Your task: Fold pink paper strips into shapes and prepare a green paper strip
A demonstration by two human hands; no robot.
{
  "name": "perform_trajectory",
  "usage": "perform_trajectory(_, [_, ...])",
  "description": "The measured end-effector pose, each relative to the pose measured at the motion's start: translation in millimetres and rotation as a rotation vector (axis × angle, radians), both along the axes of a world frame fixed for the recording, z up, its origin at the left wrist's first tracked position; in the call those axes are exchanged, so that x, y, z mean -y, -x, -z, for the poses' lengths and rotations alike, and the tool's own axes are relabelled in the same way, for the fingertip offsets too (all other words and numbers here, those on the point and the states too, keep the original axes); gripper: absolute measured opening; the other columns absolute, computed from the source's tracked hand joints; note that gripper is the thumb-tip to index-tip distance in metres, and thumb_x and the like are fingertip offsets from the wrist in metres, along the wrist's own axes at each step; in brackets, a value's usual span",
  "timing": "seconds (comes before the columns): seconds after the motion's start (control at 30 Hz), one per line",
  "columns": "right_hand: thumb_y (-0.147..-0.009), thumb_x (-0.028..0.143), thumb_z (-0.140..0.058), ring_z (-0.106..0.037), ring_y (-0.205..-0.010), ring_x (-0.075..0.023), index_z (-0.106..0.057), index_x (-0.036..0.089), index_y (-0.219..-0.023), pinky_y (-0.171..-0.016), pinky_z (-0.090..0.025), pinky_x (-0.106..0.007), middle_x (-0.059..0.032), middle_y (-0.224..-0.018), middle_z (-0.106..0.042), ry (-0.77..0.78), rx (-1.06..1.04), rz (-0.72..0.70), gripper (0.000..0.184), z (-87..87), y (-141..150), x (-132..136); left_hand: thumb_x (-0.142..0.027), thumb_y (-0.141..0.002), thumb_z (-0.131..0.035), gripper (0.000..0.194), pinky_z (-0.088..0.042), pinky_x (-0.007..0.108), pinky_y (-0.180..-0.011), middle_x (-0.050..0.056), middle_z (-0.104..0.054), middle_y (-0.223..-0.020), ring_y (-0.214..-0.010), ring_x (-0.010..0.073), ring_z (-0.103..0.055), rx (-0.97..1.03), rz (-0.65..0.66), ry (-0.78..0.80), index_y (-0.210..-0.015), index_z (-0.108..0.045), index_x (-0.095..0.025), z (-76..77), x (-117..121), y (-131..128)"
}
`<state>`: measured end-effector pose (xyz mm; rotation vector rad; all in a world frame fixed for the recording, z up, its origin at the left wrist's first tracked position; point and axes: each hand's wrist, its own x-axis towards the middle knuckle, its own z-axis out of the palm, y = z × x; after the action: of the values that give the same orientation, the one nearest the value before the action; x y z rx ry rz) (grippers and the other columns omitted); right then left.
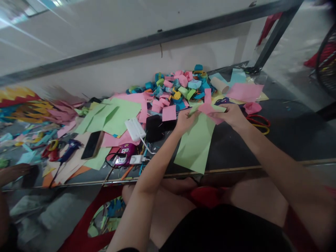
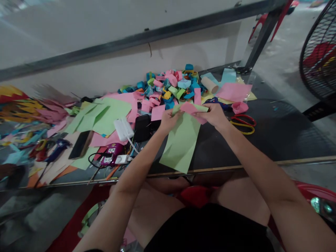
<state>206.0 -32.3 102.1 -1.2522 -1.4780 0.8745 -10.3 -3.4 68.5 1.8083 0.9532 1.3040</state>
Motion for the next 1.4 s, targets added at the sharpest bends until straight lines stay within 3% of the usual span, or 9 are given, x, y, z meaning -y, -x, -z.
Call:
perform_trajectory(0.1, [-0.069, 0.065, -0.085, -0.061, -0.070, -0.0191, -0.076, 0.019, -0.081, -0.065, -0.052, -0.034, -0.0024, -0.071, -0.068, -0.229, 0.160, 0.148, 0.048, -37.0, 1.2, 1.4, -0.061, -0.099, -0.056, 0.045, -0.058, 0.033, -0.088, 0.005, -0.079, -0.102, -0.097, 0.0188, -0.073, -0.134, 0.008, -0.348, -0.107, -0.078, -0.022, -42.7, -18.1, 6.7])
perform_trajectory(0.27, [-0.099, 0.062, -0.056, -0.070, -0.087, -0.0211, -0.076, 0.024, -0.087, -0.087, -0.057, -0.040, -0.0067, -0.088, -0.077, -0.820, 0.515, 0.357, 0.044, -78.4, 1.5, 9.7, -0.044, -0.110, -0.036, 0.042, -0.043, 0.051, -0.119, 0.004, -0.070, -0.137, -0.139, 0.0238, -0.058, -0.485, -0.136, -0.726, -0.125, -0.071, -0.027, -99.9, -17.2, 25.3])
perform_trajectory(0.43, [-0.106, 0.043, -0.045, -0.074, -0.089, -0.0208, -0.077, 0.033, -0.088, -0.086, -0.058, -0.040, -0.0011, -0.086, -0.078, -1.408, 0.625, 0.229, 0.038, -40.5, -13.8, 44.1, -0.031, -0.108, -0.042, 0.035, -0.045, 0.043, -0.120, 0.000, -0.072, -0.134, -0.138, 0.0214, -0.059, -0.614, -0.135, -0.771, -0.126, -0.071, -0.036, -50.5, 39.3, 40.6])
perform_trajectory(0.57, [-0.102, 0.017, -0.053, -0.074, -0.100, -0.0180, -0.077, 0.033, -0.097, -0.092, -0.058, -0.039, 0.0012, -0.101, -0.081, -1.135, 0.737, -0.173, 0.030, 11.4, -22.3, 70.3, -0.024, -0.103, -0.049, 0.035, -0.044, 0.041, -0.119, 0.007, -0.071, -0.137, -0.139, 0.0224, -0.058, -0.722, -0.144, -0.672, -0.133, -0.067, -0.030, 18.8, 57.8, 55.0])
perform_trajectory(0.67, [-0.103, 0.017, -0.050, -0.072, -0.104, -0.0177, -0.076, 0.030, -0.096, -0.098, -0.056, -0.044, -0.0007, -0.104, -0.081, -0.847, 0.806, -0.413, 0.030, 39.6, -25.1, 72.7, -0.017, -0.102, -0.048, 0.038, -0.044, 0.042, -0.118, 0.012, -0.066, -0.143, -0.140, 0.0237, -0.057, -0.789, -0.159, -0.632, -0.134, -0.067, -0.026, 39.0, 48.7, 63.1])
perform_trajectory(0.83, [-0.091, 0.007, -0.048, -0.074, -0.098, -0.0194, -0.075, 0.026, -0.093, -0.105, -0.049, -0.047, -0.0011, -0.096, -0.081, -0.716, 0.858, -0.499, 0.033, 59.7, -32.8, 55.8, -0.007, -0.099, -0.047, 0.043, -0.046, 0.047, -0.118, 0.012, -0.057, -0.154, -0.143, 0.0252, -0.054, -0.897, -0.169, -0.460, -0.132, -0.069, -0.023, 32.5, 28.0, 56.5])
perform_trajectory(1.07, [-0.092, 0.015, -0.055, -0.074, -0.099, -0.0235, -0.078, 0.021, -0.104, -0.085, -0.053, -0.034, -0.0091, -0.105, -0.081, -0.462, 0.968, -0.249, 0.026, 64.4, -21.4, 47.0, 0.006, -0.086, -0.046, 0.055, -0.052, 0.044, -0.111, 0.012, -0.066, -0.143, -0.134, 0.0246, -0.061, -0.964, -0.046, -0.252, -0.129, -0.071, -0.017, 36.9, 10.4, 28.8])
perform_trajectory(1.23, [-0.097, 0.024, -0.056, -0.072, -0.098, -0.0237, -0.080, 0.024, -0.101, -0.072, -0.049, -0.032, -0.0080, -0.104, -0.080, -0.348, 1.122, -0.267, 0.025, 54.1, -3.4, 34.5, -0.024, -0.101, -0.051, 0.032, -0.055, 0.037, -0.102, 0.011, -0.078, -0.120, -0.113, 0.0209, -0.072, -0.701, 0.109, -0.268, -0.122, -0.075, -0.017, 22.3, 23.5, 28.0])
perform_trajectory(1.4, [-0.100, 0.031, -0.053, -0.070, -0.096, -0.0225, -0.080, 0.024, -0.095, -0.065, -0.041, -0.032, -0.0067, -0.100, -0.081, -0.296, 1.227, -0.293, 0.029, 42.8, 7.5, 21.7, -0.048, -0.099, -0.061, 0.034, -0.053, 0.034, -0.092, 0.010, -0.081, -0.104, -0.099, 0.0225, -0.075, -0.803, 0.148, -0.306, -0.109, -0.078, -0.020, 28.0, 46.1, 25.1])
